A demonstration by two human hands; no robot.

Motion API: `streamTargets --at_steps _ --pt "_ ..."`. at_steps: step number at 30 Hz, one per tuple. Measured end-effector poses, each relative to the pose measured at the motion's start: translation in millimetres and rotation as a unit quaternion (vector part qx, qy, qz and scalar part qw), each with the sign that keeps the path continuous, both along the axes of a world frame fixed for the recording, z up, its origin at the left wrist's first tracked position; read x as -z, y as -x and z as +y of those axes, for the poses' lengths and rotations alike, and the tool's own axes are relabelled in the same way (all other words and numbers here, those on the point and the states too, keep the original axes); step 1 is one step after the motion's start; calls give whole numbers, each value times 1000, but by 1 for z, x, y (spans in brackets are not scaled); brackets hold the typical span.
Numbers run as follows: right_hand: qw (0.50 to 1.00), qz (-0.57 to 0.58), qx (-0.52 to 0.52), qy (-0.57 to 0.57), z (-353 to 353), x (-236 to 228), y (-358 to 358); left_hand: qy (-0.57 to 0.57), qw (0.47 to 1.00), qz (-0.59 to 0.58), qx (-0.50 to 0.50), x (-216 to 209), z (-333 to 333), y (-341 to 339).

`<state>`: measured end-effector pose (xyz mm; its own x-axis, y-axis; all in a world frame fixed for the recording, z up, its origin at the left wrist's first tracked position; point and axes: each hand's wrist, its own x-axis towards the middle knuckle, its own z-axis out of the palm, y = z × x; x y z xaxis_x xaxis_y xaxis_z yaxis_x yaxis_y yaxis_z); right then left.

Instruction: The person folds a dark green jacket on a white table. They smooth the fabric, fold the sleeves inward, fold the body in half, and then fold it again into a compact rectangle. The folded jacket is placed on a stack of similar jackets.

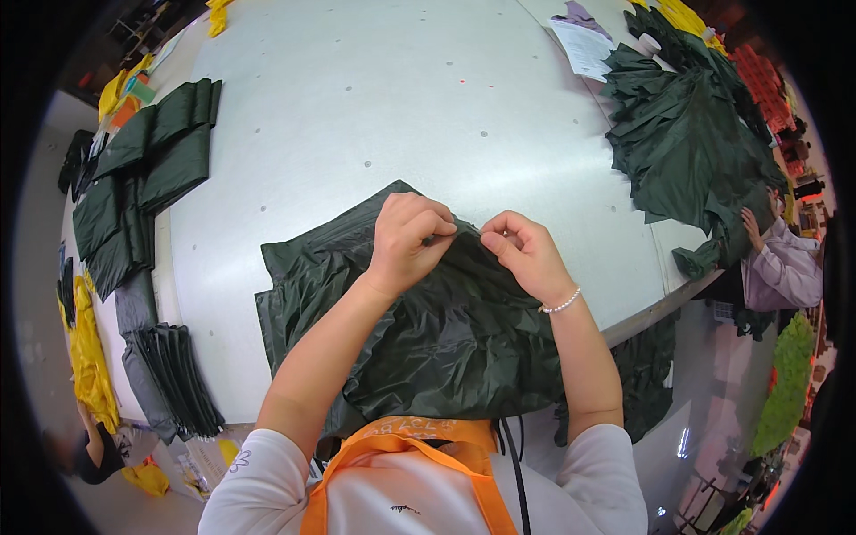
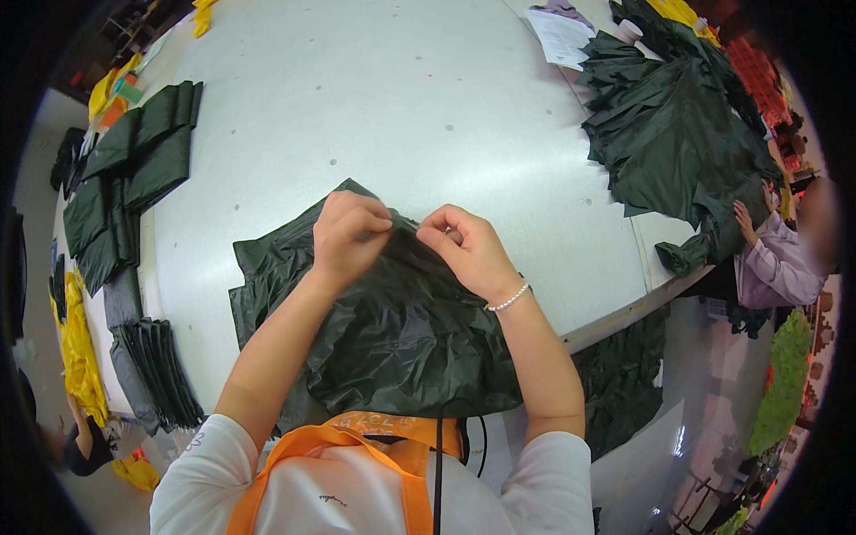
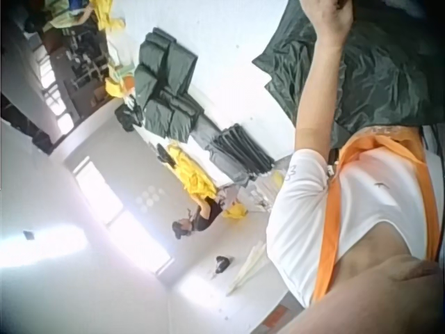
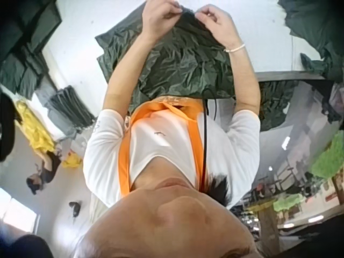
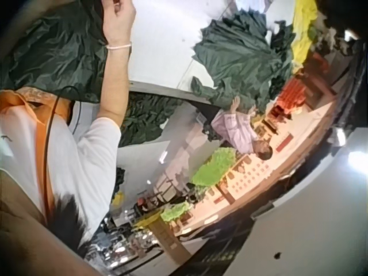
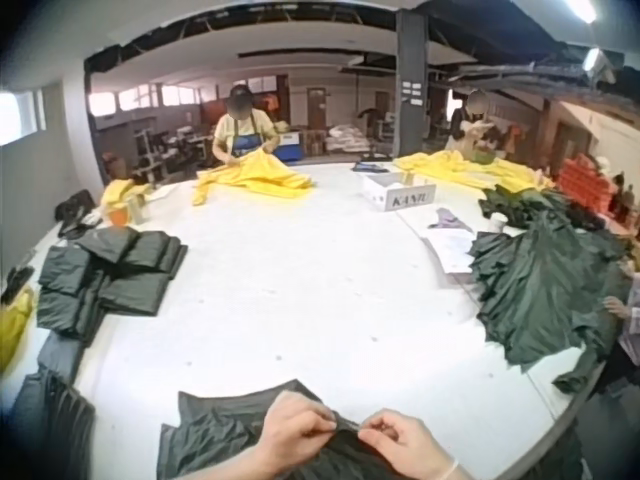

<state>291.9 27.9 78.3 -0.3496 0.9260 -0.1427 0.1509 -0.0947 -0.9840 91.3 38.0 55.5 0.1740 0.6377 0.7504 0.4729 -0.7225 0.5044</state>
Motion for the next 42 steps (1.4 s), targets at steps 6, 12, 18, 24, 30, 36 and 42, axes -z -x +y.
streamTargets --at_steps 6,12,18,24,30,36,42 --pt "999 43 30 -8 -3 13 2 7 999 18 -32 -1 -3 -2" --pt "992 59 106 -20 9 42 -12 137 926 -126 -330 25 -25 -36" --pt "977 179 -37 113 8 55 -9 631 559 -529 -96 74 -55 -79" --pt "926 -252 259 -107 53 125 -195 478 585 -632 -174 48 -76 -93" --pt "749 -583 259 -177 70 178 -342 403 583 -673 -214 -32 -140 -103" --pt "956 -195 -58 -210 40 105 -166 480 615 -611 -135 -93 -242 -111" --pt "797 -64 -437 -412 -106 40 8 512 659 -545 81 -137 -354 -102"
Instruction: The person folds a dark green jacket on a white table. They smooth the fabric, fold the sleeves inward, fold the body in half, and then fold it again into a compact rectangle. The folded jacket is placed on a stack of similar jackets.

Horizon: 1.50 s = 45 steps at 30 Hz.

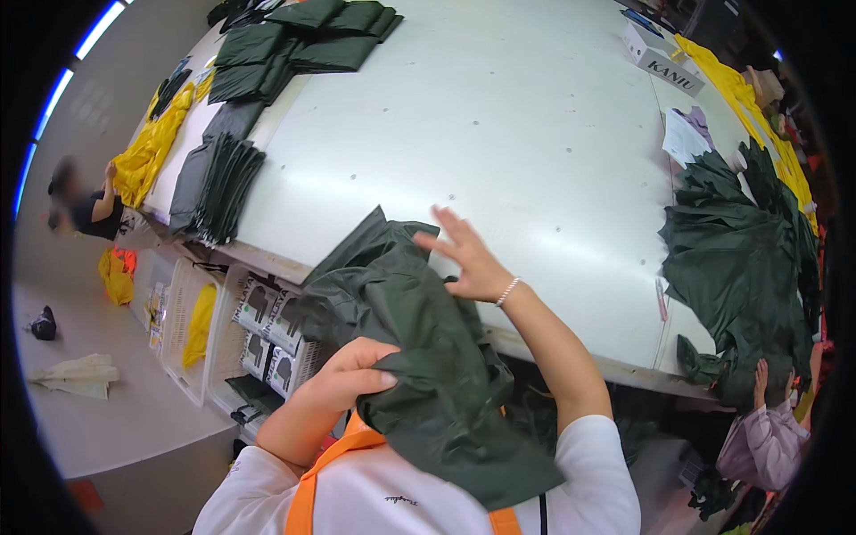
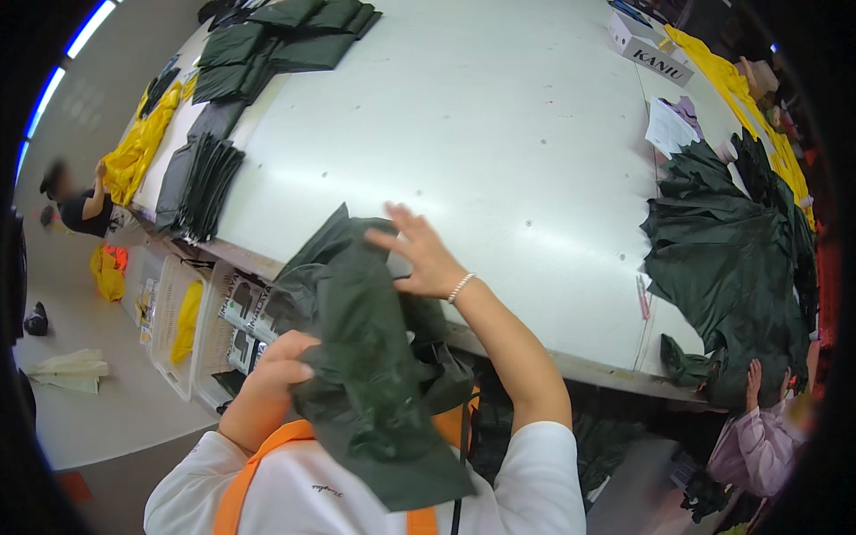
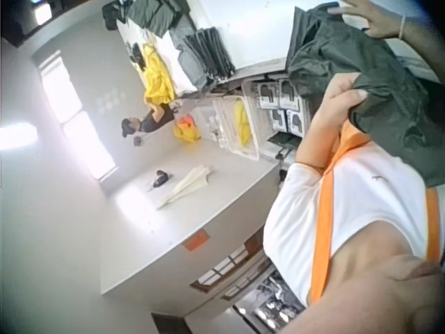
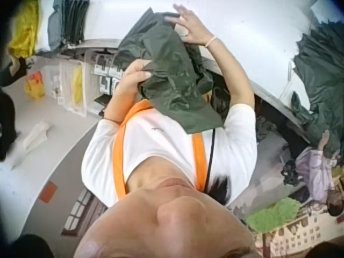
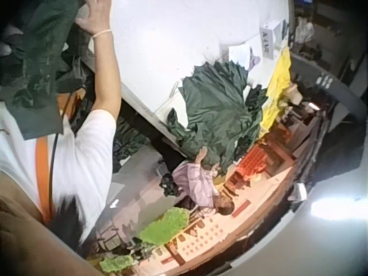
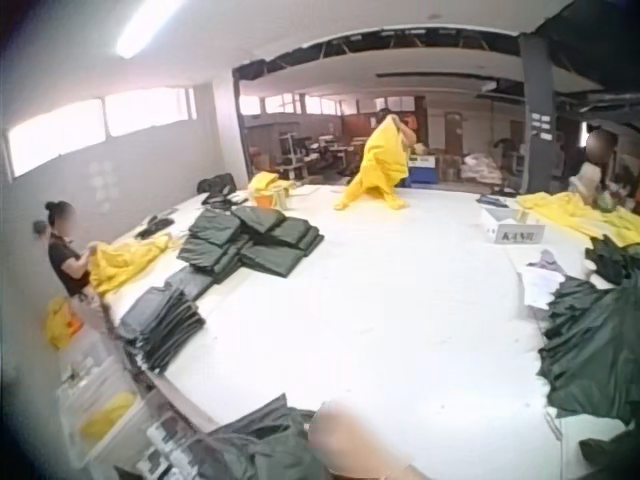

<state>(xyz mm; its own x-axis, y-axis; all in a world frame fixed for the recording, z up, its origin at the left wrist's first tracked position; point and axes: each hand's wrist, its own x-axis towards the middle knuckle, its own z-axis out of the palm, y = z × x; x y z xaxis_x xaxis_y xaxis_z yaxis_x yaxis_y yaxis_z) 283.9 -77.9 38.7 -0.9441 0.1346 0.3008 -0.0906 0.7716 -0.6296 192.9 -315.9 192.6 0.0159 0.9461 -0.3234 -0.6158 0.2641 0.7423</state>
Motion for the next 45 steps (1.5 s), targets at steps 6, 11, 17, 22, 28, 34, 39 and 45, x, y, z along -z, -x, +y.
streamTargets --at_steps 6,11,17,22,28,34,39,45 --pt "988 10 -130 87 -145 38 22 -119 992 -19 -42 21 -116 33" --pt "981 -127 98 106 -159 25 -84 -84 994 64 22 35 -190 59" --pt "909 -334 249 28 -221 -105 -218 -7 837 520 170 62 -218 41" --pt "888 -215 404 37 -256 -228 -231 -119 737 660 85 6 -169 50" --pt "925 18 346 -153 -186 -357 -162 -323 654 675 -109 -138 -76 121" --pt "889 336 307 51 -6 -414 -84 -455 381 767 -244 -254 123 142" --pt "816 419 367 151 218 -369 20 -192 349 854 -335 -178 272 231" --pt "925 25 372 73 223 -123 33 -73 436 875 -198 61 244 219"
